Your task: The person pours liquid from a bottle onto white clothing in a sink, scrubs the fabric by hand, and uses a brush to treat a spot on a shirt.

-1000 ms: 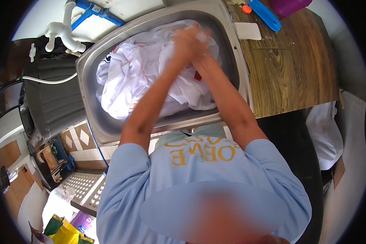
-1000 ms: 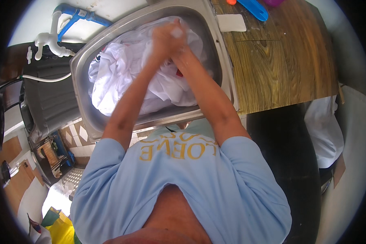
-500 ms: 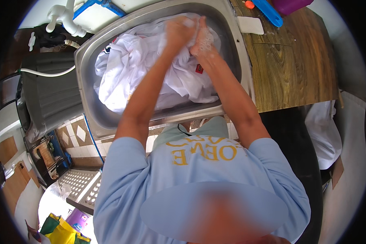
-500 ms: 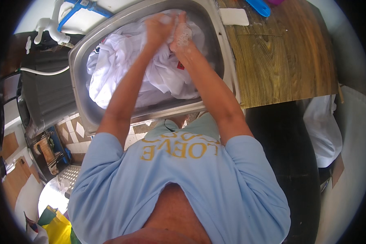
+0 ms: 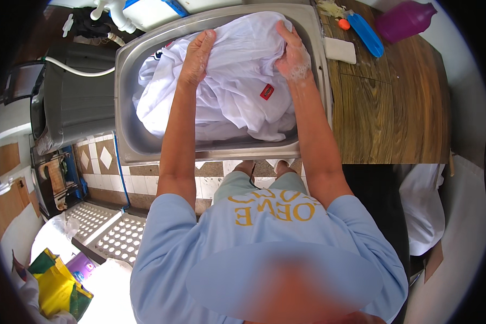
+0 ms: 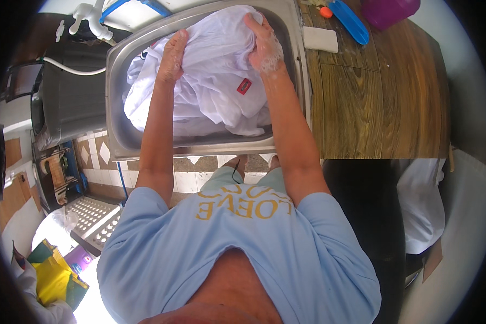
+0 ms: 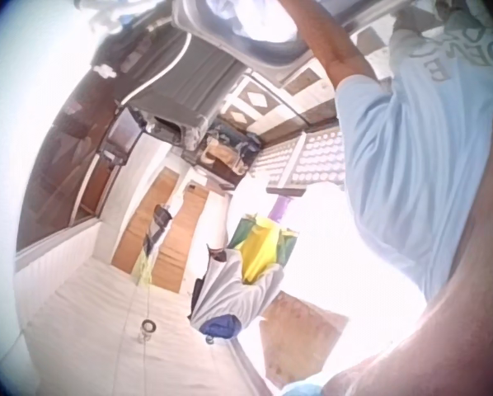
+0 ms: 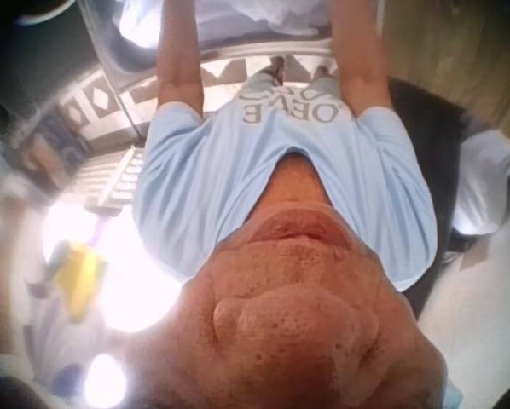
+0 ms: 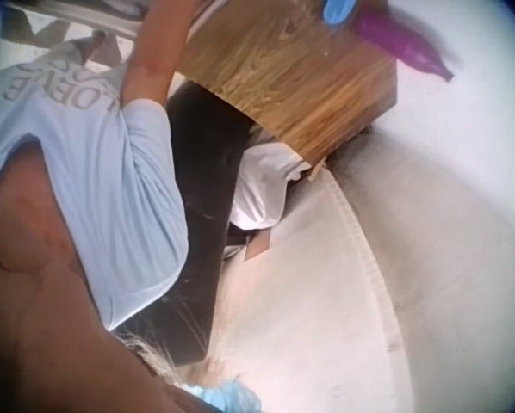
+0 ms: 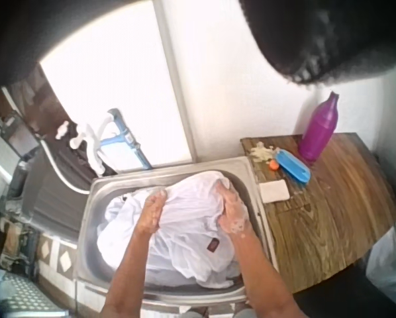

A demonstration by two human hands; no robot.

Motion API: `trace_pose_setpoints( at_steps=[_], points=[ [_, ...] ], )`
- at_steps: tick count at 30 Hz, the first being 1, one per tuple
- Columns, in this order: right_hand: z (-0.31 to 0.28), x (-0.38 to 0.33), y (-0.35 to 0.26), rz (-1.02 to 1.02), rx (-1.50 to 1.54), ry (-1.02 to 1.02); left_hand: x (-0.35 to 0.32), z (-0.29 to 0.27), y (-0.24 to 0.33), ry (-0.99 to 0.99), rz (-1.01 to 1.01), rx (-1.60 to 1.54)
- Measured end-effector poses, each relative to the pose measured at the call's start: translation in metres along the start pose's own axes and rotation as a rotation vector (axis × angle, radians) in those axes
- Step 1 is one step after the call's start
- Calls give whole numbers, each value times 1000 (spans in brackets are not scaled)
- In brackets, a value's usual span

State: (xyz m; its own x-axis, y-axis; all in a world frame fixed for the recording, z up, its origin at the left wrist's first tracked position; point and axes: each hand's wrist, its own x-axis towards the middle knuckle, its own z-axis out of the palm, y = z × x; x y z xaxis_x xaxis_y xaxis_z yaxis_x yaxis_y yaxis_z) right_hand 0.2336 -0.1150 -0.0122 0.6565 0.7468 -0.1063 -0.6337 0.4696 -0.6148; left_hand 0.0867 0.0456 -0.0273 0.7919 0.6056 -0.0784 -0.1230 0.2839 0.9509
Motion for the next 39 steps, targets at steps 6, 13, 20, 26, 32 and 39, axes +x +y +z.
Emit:
trace_pose_setpoints(
  at_steps=[6, 13, 20, 26, 32, 39],
  points=[
    [-3, -3, 2, 22, -76, -95, -18, 12, 18, -77, -94, 303],
    [9, -11, 5, 40, -56, -252, -31, 10, 17, 43, -64, 33],
    [20, -13, -2, 25, -101, -397, -40, 30, 39, 77, 93, -86],
    [16, -13, -30, 143, 34, -481, -39, 34, 60, 17, 134, -8],
    [14, 26, -10, 254, -560, -121, -6, 32, 34, 37, 179, 341],
    [-50, 64, 40, -308, -1706, 27, 9, 21, -45, 33, 275, 1258]
  ],
)
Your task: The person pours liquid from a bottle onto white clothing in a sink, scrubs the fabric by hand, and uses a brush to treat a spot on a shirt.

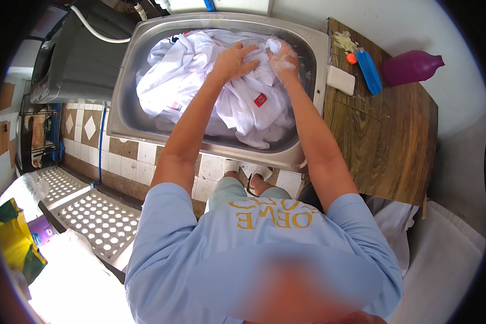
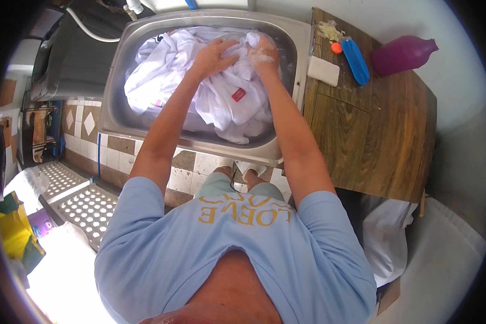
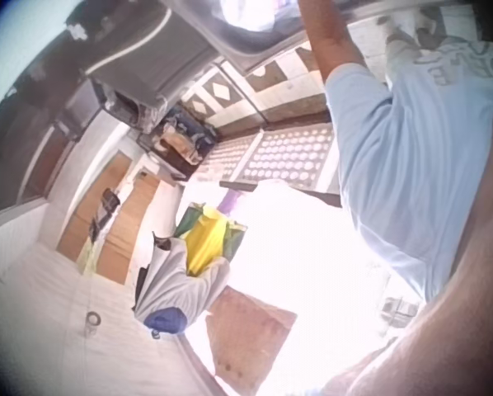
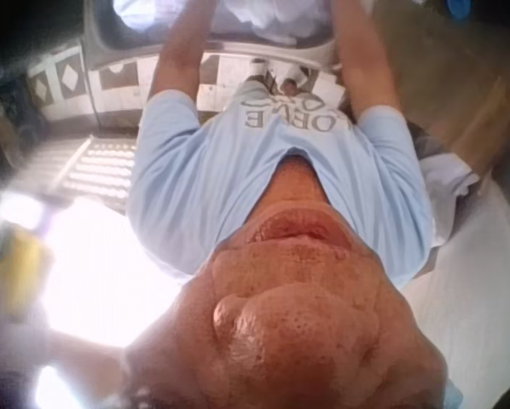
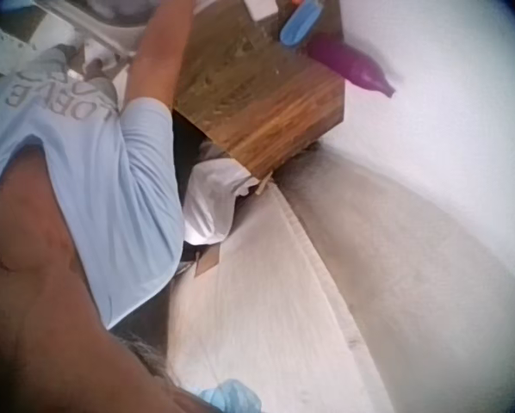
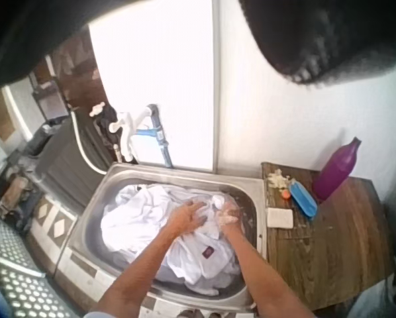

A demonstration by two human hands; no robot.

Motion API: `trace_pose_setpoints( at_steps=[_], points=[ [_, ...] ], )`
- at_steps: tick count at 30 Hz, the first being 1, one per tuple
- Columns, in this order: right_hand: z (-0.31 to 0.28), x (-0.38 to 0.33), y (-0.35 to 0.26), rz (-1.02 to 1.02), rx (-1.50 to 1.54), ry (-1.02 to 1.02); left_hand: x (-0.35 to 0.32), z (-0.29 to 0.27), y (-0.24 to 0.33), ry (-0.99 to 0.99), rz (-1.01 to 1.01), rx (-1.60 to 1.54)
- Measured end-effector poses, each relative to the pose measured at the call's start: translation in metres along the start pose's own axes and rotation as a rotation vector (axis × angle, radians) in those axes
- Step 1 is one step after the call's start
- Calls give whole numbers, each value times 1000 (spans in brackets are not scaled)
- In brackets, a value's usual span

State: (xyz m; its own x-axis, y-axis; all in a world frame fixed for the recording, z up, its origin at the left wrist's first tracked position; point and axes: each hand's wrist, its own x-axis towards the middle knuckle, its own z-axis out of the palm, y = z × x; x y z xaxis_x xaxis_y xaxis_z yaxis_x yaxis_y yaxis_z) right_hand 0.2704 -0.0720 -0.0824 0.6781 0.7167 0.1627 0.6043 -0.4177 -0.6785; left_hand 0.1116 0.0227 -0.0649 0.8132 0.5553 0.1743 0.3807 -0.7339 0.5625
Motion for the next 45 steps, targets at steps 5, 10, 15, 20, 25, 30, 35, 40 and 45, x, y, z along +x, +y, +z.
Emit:
trace_pose_setpoints(
  at_steps=[5, 10, 15, 20, 25, 30, 35, 40, 45],
  points=[
    [19, -18, 10, -23, -130, 37, -6, 3, 4, -115, -79, 118],
    [51, 0, 39, 77, -399, 36, -1, 27, -15, 35, 46, 105],
    [31, -2, 12, 200, -249, -188, -1, 42, -44, -2, 21, 175],
    [-19, 4, -4, 472, 1390, -276, 1, 0, -20, -133, -99, -244],
    [-39, 0, -17, 352, 1634, -324, 6, -38, -25, -370, -296, -908],
    [-39, -8, -30, 343, 1655, -342, -4, -45, -16, -180, -244, -1189],
    [-41, -9, -31, 315, 1670, -348, -11, -45, -14, -133, -268, -1076],
    [-39, -2, -22, 472, 1737, -359, -18, -56, -3, -269, -205, -617],
    [-4, -9, -39, 882, 1769, -382, -14, -21, 42, 184, -129, -1305]
  ],
)
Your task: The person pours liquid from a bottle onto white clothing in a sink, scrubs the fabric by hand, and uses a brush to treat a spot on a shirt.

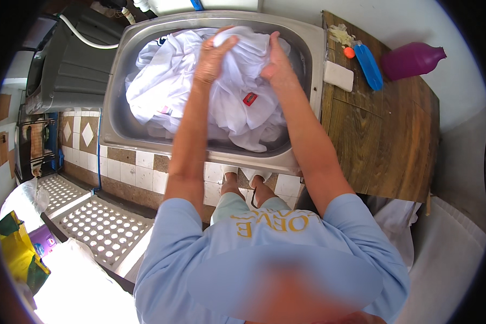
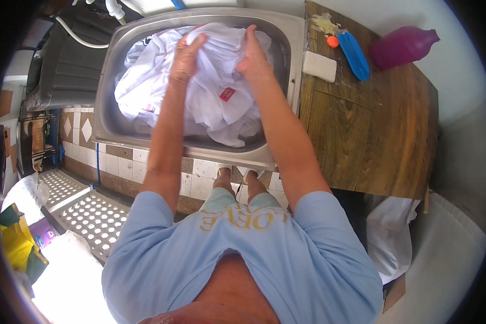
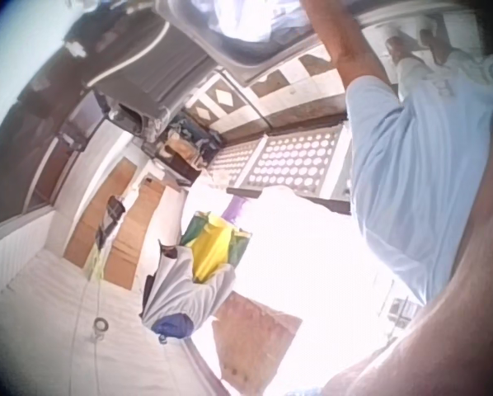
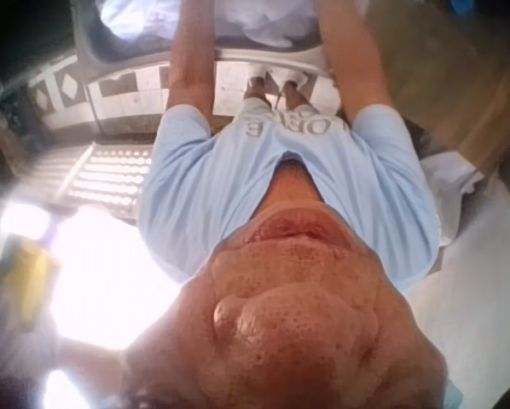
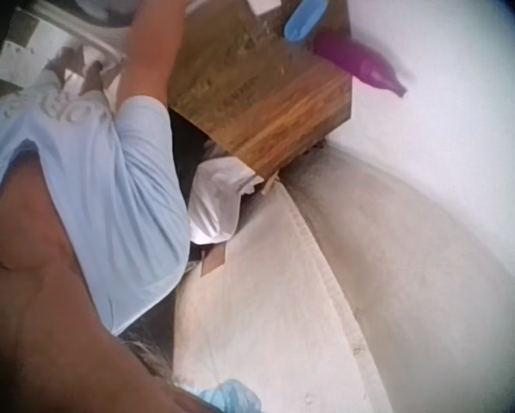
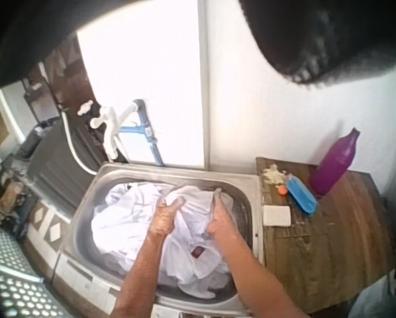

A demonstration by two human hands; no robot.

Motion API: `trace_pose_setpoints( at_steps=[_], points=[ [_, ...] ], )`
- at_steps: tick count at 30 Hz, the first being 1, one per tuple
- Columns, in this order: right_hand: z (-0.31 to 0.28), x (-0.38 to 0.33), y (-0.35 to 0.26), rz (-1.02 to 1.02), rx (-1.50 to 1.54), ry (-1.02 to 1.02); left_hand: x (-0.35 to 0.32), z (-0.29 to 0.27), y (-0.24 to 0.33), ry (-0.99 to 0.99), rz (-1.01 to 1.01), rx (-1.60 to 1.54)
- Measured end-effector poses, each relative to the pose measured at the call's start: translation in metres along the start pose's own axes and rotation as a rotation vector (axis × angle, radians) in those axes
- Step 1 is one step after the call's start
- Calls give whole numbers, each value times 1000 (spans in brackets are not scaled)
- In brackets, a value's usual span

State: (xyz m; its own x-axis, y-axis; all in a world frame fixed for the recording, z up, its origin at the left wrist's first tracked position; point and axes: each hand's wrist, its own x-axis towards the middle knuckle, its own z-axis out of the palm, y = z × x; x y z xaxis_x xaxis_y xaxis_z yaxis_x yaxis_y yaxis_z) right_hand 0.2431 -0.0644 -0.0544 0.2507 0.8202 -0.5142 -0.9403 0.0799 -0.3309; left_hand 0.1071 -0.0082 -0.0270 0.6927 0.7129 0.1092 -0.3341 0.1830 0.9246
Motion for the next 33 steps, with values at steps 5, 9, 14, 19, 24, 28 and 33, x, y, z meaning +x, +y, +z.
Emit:
trace_pose_setpoints(
  at_steps=[5, 9, 14, 19, 24, 28, 33],
  points=[
    [-64, 54, 0, 206, 282, -818, 1, 76, -23, 150, 331, 579],
    [-46, 45, 24, -366, 27, -384, 30, 63, -35, 284, 414, 993],
    [-18, 20, 15, -157, 45, -363, 40, 56, -40, 332, 434, 932],
    [-4, 1, 26, -45, 55, -277, 38, 36, -45, 347, 414, 1054],
    [-17, 2, 21, -307, -319, 34, 42, 42, -45, 379, 446, 816],
    [-16, 4, 17, -271, -302, 203, 27, 41, -64, 337, 708, 840],
    [14, -37, -18, -153, -26, -289, 48, -20, -9, 410, 20, 433]
  ],
)
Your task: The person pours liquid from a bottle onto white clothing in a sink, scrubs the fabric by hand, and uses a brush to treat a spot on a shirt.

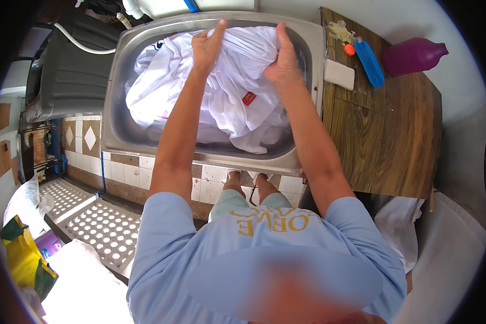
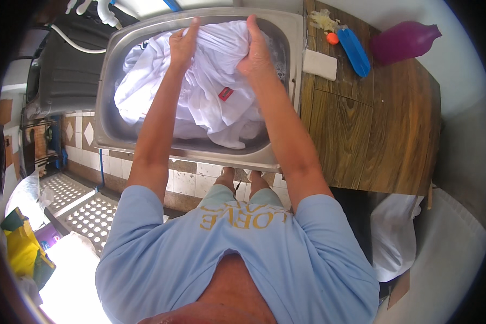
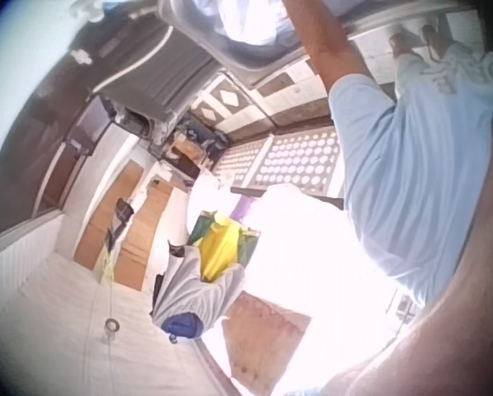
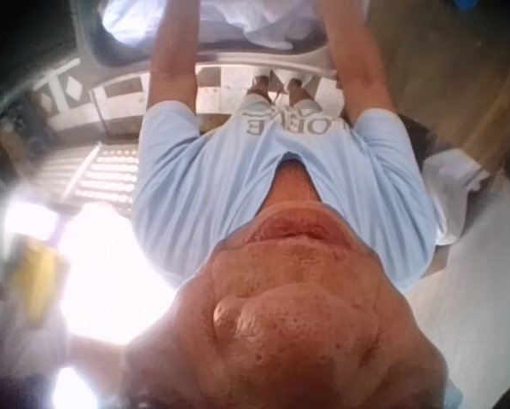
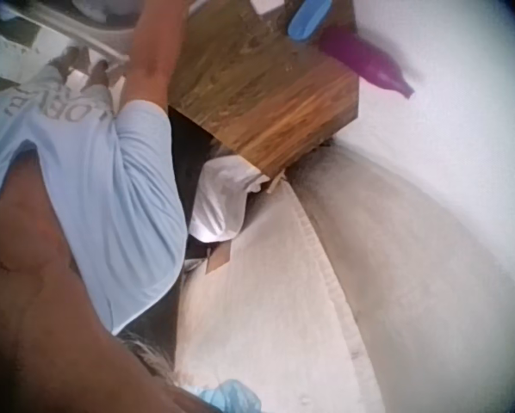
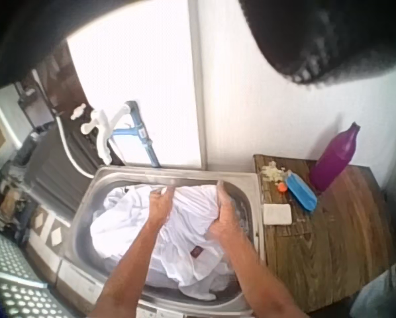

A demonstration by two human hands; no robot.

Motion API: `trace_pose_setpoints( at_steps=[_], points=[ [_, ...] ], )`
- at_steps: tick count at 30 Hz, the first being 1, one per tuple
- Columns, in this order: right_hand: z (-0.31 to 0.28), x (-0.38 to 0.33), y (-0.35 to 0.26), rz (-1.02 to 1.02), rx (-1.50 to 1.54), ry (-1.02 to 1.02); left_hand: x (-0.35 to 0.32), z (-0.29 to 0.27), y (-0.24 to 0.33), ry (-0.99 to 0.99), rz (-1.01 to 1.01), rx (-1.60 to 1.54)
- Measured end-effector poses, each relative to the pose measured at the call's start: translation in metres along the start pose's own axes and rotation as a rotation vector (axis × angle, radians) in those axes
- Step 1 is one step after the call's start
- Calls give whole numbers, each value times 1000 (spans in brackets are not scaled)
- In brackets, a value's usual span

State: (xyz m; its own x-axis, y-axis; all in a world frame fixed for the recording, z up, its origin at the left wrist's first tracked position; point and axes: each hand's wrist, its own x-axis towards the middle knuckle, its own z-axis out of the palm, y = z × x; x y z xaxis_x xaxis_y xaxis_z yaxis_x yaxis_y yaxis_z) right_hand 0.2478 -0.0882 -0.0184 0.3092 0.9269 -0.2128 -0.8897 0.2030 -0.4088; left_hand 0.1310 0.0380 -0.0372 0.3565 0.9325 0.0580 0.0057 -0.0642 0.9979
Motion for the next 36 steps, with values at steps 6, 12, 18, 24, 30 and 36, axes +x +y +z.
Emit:
trace_pose_setpoints(
  at_steps=[6, 12, 18, 24, 30, 36],
  points=[
    [-8, 15, -6, -77, -76, -131, 15, -25, 8, -162, 169, -1],
    [-7, 9, -9, -25, -35, -206, -47, -11, -4, -178, 347, 370],
    [-18, 10, 2, -40, -31, -276, -58, 9, -28, -276, 182, 248],
    [0, 3, -10, -205, -144, -214, -73, -21, 30, -168, -198, -584],
    [-1, 6, -12, -304, -370, -218, -73, -40, 41, -112, -256, -591],
    [-5, 10, -10, -195, -149, -91, -64, -46, 18, -169, -225, -62]
  ],
)
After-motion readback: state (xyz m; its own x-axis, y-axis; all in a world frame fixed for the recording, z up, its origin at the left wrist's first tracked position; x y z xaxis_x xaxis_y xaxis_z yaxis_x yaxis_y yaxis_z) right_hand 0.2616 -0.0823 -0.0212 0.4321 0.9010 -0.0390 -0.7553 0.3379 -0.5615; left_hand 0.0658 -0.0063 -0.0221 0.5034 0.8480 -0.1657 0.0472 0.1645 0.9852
